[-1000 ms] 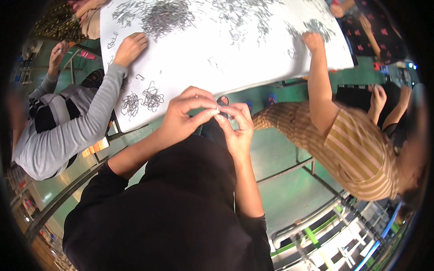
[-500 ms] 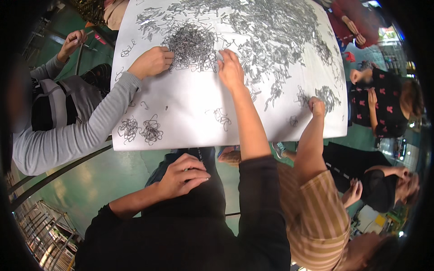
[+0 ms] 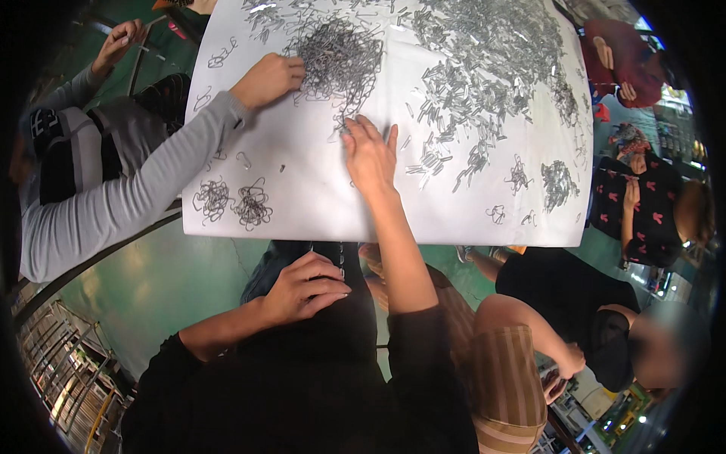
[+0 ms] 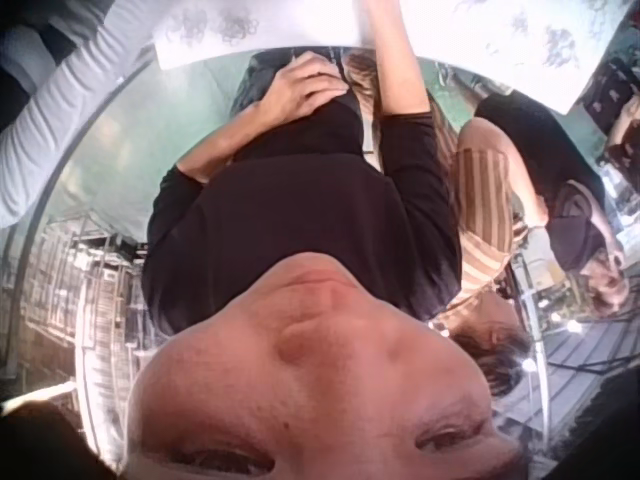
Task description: The person picks up small metal wire pieces from a white table and links them together by hand to form a chain. They repeatedly pick, link, and place the wires, occasionally hanging the assembled chain on a nearby metal frame.
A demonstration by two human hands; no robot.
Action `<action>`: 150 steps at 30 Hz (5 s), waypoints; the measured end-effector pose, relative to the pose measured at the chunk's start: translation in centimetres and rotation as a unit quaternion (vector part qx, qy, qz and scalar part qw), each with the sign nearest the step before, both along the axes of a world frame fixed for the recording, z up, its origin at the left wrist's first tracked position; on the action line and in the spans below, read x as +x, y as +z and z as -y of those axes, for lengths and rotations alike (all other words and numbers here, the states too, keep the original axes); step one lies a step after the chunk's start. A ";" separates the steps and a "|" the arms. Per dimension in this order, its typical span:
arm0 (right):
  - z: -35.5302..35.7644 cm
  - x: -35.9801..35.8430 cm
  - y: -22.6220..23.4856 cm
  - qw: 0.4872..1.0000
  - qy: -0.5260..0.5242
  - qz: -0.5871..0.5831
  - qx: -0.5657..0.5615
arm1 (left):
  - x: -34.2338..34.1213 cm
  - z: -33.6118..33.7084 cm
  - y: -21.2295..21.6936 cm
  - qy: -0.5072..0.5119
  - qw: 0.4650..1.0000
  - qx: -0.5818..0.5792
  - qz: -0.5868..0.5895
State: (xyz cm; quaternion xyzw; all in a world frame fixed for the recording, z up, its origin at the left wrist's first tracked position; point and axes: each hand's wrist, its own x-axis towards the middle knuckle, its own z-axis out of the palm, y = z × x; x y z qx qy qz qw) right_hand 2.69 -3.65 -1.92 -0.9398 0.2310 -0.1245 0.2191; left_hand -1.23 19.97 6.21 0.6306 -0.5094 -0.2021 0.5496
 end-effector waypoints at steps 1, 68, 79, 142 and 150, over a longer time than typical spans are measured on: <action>-0.1 -0.8 0.5 1.000 -0.012 0.025 0.014 | 0.0 -0.1 0.0 -0.005 1.000 0.000 0.006; -14.9 -21.1 9.3 0.862 -0.272 0.354 0.242 | 8.1 22.5 -9.8 0.166 0.925 0.219 0.264; -13.8 -21.0 8.7 0.887 -0.249 0.310 0.233 | 6.7 19.2 -7.6 -0.011 0.975 0.221 -0.001; -16.0 -18.1 11.9 0.725 -0.236 0.361 0.537 | 0.0 0.7 1.5 -0.054 0.992 0.037 -0.106; -15.9 -18.1 10.6 0.757 -0.260 0.416 0.431 | -1.0 2.7 1.3 -0.077 0.995 -0.018 -0.065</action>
